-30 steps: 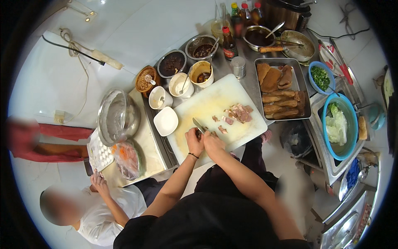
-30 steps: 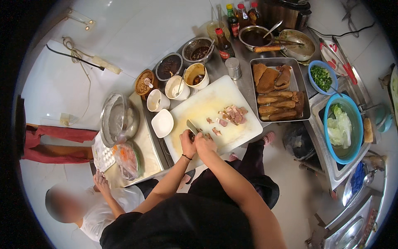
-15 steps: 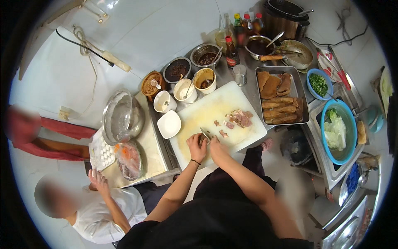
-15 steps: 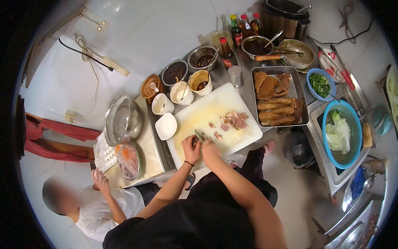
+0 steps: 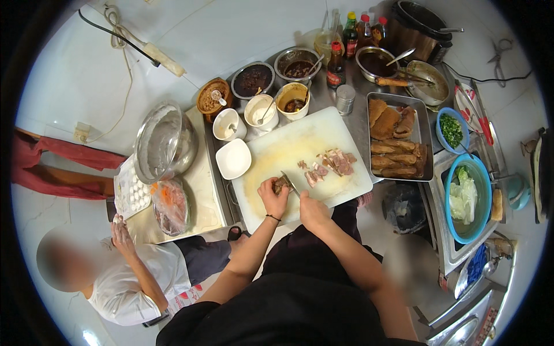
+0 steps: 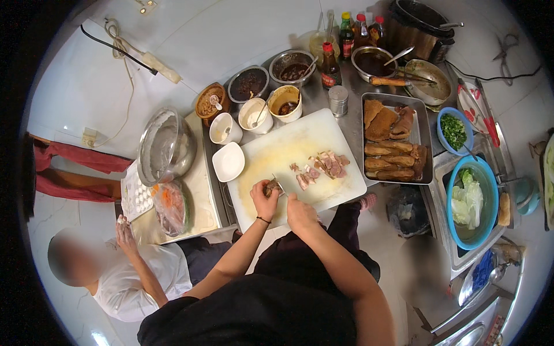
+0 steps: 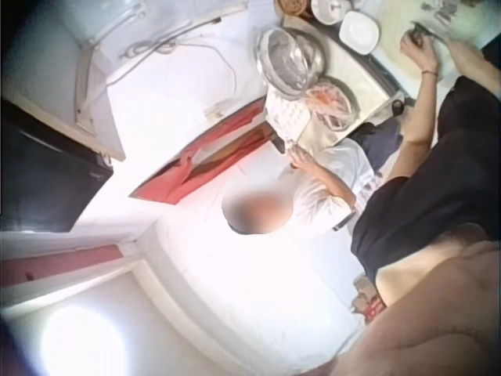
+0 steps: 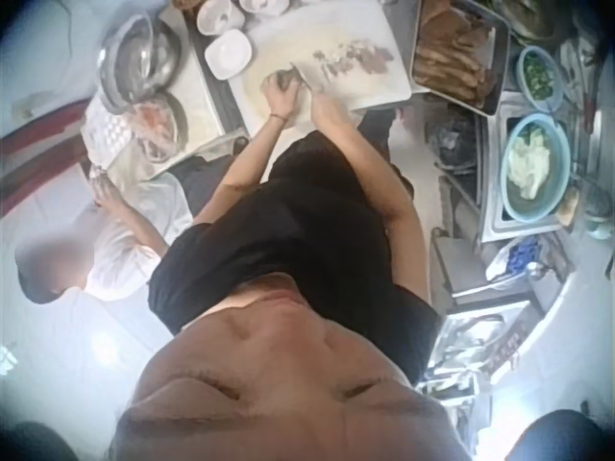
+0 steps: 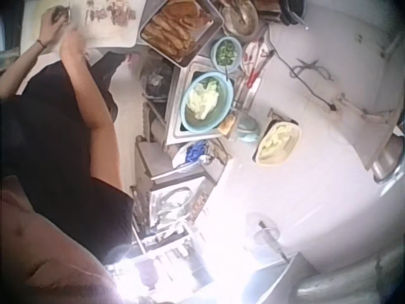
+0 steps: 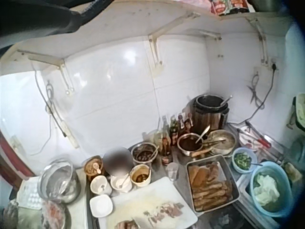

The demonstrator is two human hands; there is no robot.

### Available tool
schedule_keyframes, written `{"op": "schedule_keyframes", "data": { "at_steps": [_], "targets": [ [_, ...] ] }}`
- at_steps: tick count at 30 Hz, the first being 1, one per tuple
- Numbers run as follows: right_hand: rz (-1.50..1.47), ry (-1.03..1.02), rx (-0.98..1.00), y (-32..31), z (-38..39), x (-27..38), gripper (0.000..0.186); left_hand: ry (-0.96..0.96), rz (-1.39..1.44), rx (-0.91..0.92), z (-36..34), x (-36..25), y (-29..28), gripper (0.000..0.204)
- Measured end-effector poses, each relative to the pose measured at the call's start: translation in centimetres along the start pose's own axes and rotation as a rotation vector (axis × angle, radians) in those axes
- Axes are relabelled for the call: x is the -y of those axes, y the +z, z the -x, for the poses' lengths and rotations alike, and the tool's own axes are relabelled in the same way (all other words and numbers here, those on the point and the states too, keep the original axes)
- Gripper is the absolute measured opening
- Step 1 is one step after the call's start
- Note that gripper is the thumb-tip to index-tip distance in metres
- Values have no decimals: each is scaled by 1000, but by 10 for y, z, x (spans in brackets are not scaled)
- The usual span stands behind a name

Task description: The person places a tray of cooked meat on a counter and begins slicing a piece of meat on a white cutting board using a knife. The person cuts the meat into smaller pieces while another individual works in the background.

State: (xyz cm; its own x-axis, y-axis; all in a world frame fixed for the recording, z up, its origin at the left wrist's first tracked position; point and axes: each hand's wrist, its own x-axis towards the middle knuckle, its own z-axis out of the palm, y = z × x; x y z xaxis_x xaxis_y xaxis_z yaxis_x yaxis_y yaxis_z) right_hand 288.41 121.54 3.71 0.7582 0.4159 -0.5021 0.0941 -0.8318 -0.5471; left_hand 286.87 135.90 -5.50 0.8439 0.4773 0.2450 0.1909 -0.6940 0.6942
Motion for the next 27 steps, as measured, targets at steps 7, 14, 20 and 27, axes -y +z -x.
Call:
{"op": "schedule_keyframes", "data": {
  "at_steps": [7,14,20,27],
  "targets": [
    [55,-49,-56,1,0,0,18,4,-21,-40,-3,1,6,28],
    [35,-125,-58,0,-7,4,14,19,-24,-47,-3,3,7,27],
    [65,-125,-39,-2,-12,8,14,33,-13,-33,-3,3,7,28],
    [-25,-128,-81,2,-18,11,15,30,-5,-21,-5,-2,3,27]
  ]
}}
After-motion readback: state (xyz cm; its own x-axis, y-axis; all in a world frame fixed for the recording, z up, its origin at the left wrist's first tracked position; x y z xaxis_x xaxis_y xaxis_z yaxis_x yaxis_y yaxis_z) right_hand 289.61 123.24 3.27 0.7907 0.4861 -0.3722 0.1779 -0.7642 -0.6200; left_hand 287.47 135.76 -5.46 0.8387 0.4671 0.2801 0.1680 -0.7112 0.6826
